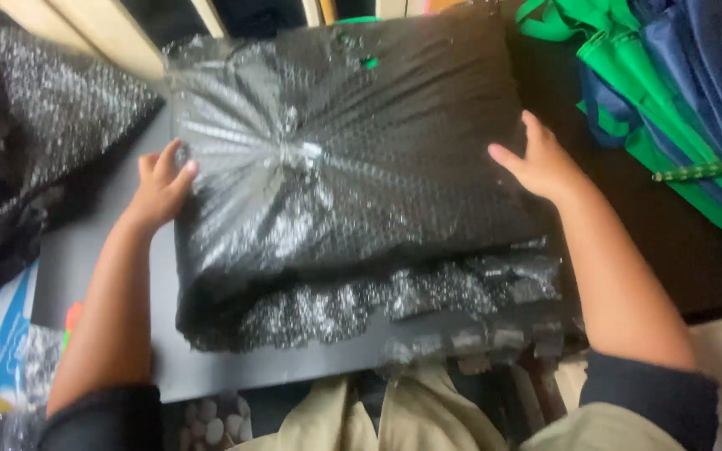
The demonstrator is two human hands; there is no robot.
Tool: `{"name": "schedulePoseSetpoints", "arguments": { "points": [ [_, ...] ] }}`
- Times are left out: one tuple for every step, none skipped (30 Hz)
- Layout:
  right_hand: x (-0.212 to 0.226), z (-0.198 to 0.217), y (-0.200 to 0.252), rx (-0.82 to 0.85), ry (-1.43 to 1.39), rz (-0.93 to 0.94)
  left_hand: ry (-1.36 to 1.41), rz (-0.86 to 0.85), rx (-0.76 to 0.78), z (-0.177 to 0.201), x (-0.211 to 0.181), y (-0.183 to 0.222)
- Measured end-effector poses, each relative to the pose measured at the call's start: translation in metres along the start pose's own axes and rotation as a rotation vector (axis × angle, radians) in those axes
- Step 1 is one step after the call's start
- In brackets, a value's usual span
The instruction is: The person wraps a green bag in bubble wrap and uses a tape dispenser to apply tape, sealing the package.
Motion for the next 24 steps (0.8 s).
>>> {"name": "schedulePoseSetpoints", "arguments": {
  "points": [
    [0.006,-0.001,-0.021,0.021,-0.006,-0.028,-0.044,0.044,-0.031,-0.005,0.023,-0.032],
    [0.014,-0.001,-0.044,0.045,-0.008,-0.053,-0.085,0.092,-0.064,-0.010,0.047,-0.063],
    [0.021,-0.001,-0.073,0.044,-0.010,-0.056,-0.086,0.090,-0.062,-0.012,0.064,-0.095],
    [0.028,-0.003,-0.102,0.046,-0.014,-0.066,-0.113,0.074,-0.052,-0.013,0.079,-0.126],
    [0.034,-0.006,-0.130,0.048,-0.018,-0.076,-0.140,0.057,-0.041,-0.014,0.095,-0.157],
    [0.045,-0.004,-0.147,0.050,-0.023,-0.079,-0.143,0.056,-0.036,-0.014,0.107,-0.177],
    [0.059,-0.001,-0.164,0.033,0.066,-0.040,-0.168,0.039,-0.108,-0.007,0.117,-0.197],
    [0.072,-0.001,-0.179,0.021,0.155,-0.005,-0.192,0.024,-0.174,-0.003,0.127,-0.214],
    [0.079,-0.004,-0.193,0.027,0.151,-0.012,-0.195,0.026,-0.165,-0.006,0.113,-0.221],
    [0.087,-0.010,-0.207,0.048,0.193,-0.011,-0.184,0.113,-0.064,-0.016,0.109,-0.225],
    [0.096,-0.017,-0.221,0.068,0.235,-0.010,-0.171,0.200,0.036,-0.026,0.106,-0.226],
    [0.094,-0.025,-0.237,0.081,0.231,-0.008,-0.178,0.211,0.040,-0.023,0.099,-0.226],
    [0.094,-0.029,-0.252,0.049,0.252,0.022,-0.198,0.271,0.086,-0.023,0.097,-0.224],
    [0.093,-0.032,-0.266,0.015,0.271,0.051,-0.218,0.329,0.132,-0.024,0.092,-0.222],
    [0.093,-0.036,-0.270,0.026,0.266,0.051,-0.225,0.337,0.138,-0.020,0.082,-0.224],
    [0.093,-0.036,-0.273,0.023,0.286,0.052,-0.226,0.382,0.179,-0.022,0.076,-0.225],
    [0.093,-0.035,-0.275,0.020,0.307,0.053,-0.226,0.427,0.221,-0.024,0.069,-0.225],
    [0.093,-0.035,-0.275,0.027,0.309,0.049,-0.225,0.432,0.227,-0.024,0.060,-0.224],
    [0.089,-0.036,-0.275,0.054,0.306,0.013,-0.228,0.488,0.249,-0.026,0.055,-0.221],
    [0.086,-0.034,-0.275,0.077,0.303,-0.024,-0.232,0.538,0.270,-0.027,0.048,-0.220],
    [0.083,-0.036,-0.277,0.079,0.304,-0.028,-0.230,0.538,0.275,-0.030,0.051,-0.221],
    [0.082,-0.037,-0.280,0.071,0.302,-0.018,-0.227,0.544,0.267,-0.030,0.054,-0.221],
    [0.081,-0.038,-0.281,0.063,0.299,-0.007,-0.223,0.550,0.259,-0.031,0.057,-0.219],
    [0.076,-0.046,-0.288,0.066,0.300,-0.007,-0.223,0.553,0.260,-0.034,0.076,-0.221]
  ]
}}
Point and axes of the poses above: each hand's wrist, its own y-axis away from the middle knuckle, its own z-axis out of the back of the hand, x = y × z, the point moved 10 cm from there along -y, towards the middle knuckle, and after that the axes turned 5 degrees about -z, right-handed, at the moved point
